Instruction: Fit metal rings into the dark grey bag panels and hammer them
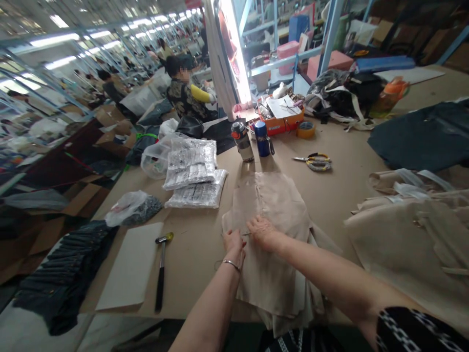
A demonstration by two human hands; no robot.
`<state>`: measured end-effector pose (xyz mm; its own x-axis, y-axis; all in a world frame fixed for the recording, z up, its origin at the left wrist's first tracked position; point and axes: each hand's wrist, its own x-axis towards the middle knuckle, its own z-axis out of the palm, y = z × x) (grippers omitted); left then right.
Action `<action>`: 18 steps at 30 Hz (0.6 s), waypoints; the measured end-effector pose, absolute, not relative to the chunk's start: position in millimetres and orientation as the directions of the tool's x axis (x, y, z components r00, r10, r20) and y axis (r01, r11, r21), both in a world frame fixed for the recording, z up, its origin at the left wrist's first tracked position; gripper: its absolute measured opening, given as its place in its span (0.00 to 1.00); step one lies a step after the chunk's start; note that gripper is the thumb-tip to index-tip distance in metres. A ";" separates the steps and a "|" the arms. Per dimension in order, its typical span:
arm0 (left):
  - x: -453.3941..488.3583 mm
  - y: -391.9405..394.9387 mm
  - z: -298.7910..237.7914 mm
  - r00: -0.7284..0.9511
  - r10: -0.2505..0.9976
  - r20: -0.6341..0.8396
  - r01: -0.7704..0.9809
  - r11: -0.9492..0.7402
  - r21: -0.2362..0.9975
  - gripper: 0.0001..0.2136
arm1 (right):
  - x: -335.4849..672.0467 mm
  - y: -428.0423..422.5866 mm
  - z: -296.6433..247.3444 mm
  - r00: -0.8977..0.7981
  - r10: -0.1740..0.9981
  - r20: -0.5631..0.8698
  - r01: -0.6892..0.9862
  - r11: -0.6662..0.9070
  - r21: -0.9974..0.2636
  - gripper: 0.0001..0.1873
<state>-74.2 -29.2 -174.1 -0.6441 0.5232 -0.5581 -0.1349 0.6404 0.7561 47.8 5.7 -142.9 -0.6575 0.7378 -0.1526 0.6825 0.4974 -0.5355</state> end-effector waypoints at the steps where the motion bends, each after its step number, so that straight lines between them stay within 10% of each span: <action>1: -79.1 -36.2 -173.1 -0.658 0.512 -0.551 -0.143 0.634 0.760 0.12 | 34.9 8.8 -148.4 -0.646 0.743 -0.173 0.694 0.478 -0.538 0.18; 8: -93.3 -71.5 -164.6 -0.596 0.568 -0.568 -0.227 0.559 0.797 0.06 | 17.8 37.7 -166.8 -0.522 0.804 -0.284 0.667 0.177 -0.723 0.12; 18: -54.3 -45.2 -138.8 -0.276 0.638 -0.719 -0.577 0.489 0.654 0.16 | 110.6 14.3 -136.4 -0.444 0.845 -0.298 -0.052 -0.357 -0.933 0.26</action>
